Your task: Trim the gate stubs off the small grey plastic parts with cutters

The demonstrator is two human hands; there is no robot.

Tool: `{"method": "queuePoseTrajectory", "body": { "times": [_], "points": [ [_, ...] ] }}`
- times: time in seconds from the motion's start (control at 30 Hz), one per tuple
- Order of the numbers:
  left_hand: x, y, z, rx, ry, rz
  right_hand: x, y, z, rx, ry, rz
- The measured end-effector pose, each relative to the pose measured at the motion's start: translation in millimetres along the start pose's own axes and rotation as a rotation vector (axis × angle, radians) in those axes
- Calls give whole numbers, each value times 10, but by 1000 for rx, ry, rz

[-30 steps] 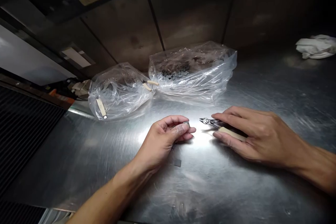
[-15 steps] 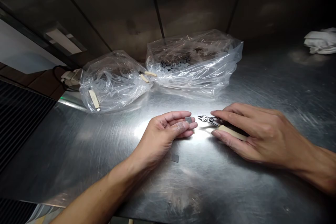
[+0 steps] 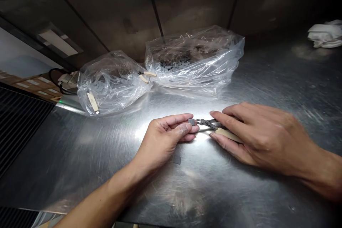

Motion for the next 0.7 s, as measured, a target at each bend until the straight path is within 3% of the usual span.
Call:
{"method": "queuePoseTrajectory", "body": {
  "times": [0.7],
  "points": [
    [-7,-1,-9,62,51,24,-6,21,37,-28,-15,32]
  ]
}}
Point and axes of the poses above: each hand's wrist, its own x-axis towards the middle knuckle, its own y-axis out of the palm, z = x × y, the point moved 6 cm from there along x, towards the middle knuckle, and after that the axes turned 4 degrees about -z, right-handed, at the moved point
